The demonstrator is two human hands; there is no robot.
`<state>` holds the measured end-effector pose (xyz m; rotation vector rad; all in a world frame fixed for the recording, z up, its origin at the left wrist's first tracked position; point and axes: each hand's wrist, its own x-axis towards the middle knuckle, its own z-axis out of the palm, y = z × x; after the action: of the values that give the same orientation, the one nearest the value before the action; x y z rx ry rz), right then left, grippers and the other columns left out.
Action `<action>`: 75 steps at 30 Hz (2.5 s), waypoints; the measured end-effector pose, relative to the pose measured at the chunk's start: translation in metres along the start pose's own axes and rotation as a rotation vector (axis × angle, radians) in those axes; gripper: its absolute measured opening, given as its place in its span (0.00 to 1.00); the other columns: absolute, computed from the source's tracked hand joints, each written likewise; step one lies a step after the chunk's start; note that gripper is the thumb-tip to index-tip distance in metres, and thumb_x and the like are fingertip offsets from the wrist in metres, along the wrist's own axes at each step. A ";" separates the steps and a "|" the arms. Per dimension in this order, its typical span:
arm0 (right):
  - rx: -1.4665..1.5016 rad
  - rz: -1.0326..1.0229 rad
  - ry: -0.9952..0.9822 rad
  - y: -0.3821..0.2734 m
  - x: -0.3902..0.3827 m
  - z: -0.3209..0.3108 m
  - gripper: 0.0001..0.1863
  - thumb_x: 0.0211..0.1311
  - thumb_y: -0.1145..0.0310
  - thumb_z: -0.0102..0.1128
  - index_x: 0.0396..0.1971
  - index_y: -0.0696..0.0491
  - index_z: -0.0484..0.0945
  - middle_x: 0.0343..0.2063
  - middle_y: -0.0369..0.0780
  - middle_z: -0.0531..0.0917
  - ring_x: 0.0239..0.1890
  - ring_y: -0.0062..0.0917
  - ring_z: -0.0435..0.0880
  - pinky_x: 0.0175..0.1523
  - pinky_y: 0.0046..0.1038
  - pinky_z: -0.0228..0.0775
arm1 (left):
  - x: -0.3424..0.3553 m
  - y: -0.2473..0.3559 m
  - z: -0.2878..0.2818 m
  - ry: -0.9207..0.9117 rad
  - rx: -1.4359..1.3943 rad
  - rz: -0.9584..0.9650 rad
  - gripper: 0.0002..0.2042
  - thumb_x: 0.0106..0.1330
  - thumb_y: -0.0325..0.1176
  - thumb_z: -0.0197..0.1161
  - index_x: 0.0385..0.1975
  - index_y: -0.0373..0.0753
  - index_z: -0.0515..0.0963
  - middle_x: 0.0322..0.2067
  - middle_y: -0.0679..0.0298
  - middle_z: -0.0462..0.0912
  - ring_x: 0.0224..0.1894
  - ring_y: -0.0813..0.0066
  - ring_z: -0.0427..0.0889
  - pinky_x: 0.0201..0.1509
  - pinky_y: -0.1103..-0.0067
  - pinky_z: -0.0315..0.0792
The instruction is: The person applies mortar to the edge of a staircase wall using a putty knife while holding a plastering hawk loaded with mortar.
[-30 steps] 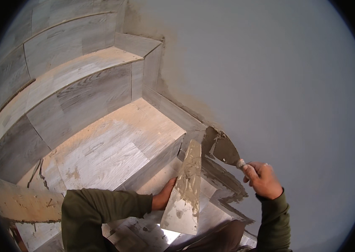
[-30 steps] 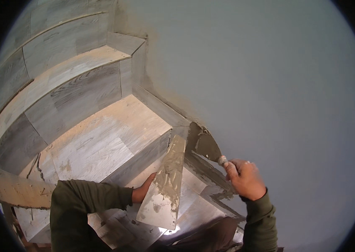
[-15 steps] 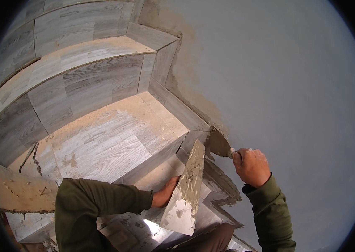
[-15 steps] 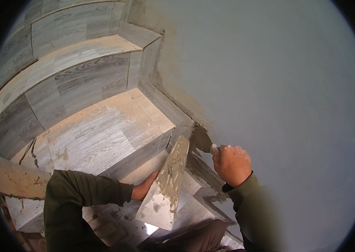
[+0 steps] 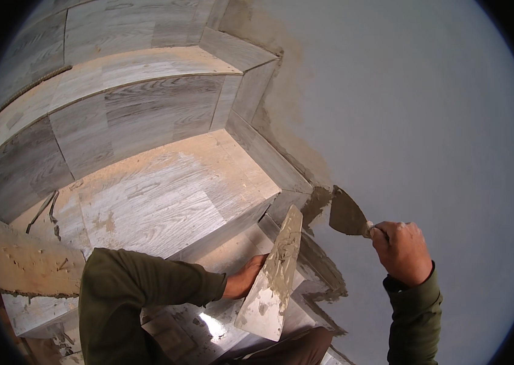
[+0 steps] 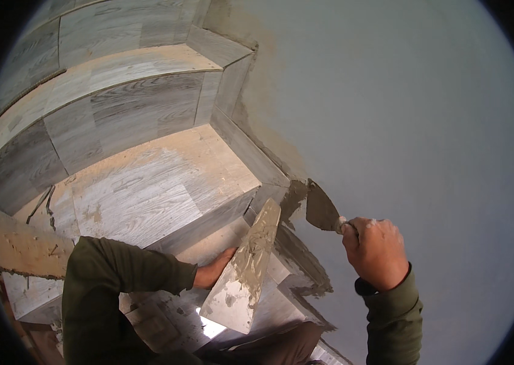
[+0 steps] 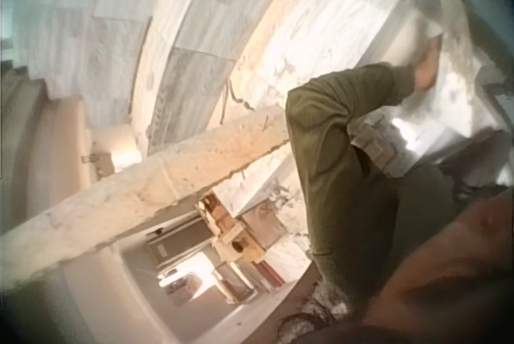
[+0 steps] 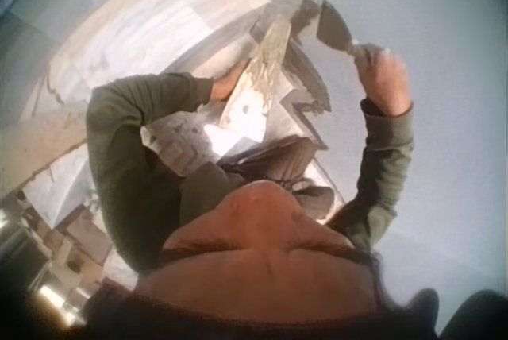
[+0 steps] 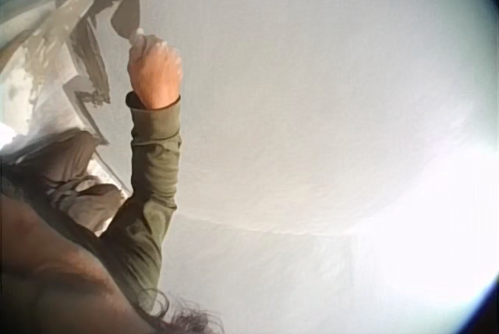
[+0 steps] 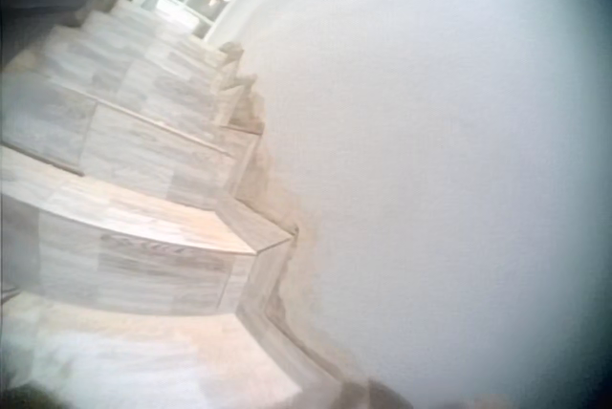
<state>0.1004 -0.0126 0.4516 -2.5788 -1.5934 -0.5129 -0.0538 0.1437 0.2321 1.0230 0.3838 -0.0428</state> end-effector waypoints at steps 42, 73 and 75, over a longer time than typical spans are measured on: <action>-0.062 -0.012 0.095 0.004 0.012 0.031 0.12 0.55 0.63 0.55 0.19 0.56 0.75 0.17 0.47 0.75 0.23 0.44 0.74 0.28 0.40 0.66 | -0.005 -0.012 0.006 0.070 -0.019 0.143 0.18 0.71 0.39 0.40 0.56 0.39 0.62 0.47 0.64 0.70 0.48 0.79 0.70 0.54 0.78 0.66; 1.130 0.632 0.411 -0.076 -0.057 0.216 0.21 0.58 0.69 0.50 0.52 0.57 0.68 0.43 0.53 0.76 0.47 0.47 0.74 0.53 0.39 0.64 | -0.027 -0.066 -0.086 -0.388 -0.742 -0.583 0.33 0.66 0.56 0.40 0.62 0.34 0.56 0.59 0.52 0.62 0.60 0.56 0.64 0.65 0.64 0.57; 1.112 0.653 0.380 -0.069 -0.070 0.213 0.20 0.58 0.69 0.50 0.52 0.57 0.69 0.42 0.53 0.77 0.46 0.47 0.74 0.52 0.39 0.64 | -0.020 -0.075 -0.099 -0.386 -0.711 -0.583 0.34 0.66 0.57 0.40 0.63 0.35 0.54 0.61 0.52 0.60 0.61 0.55 0.62 0.66 0.64 0.55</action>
<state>0.0634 0.0078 0.2209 -1.7758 -0.5377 -0.0025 -0.1175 0.1846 0.1315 0.1656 0.2952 -0.5798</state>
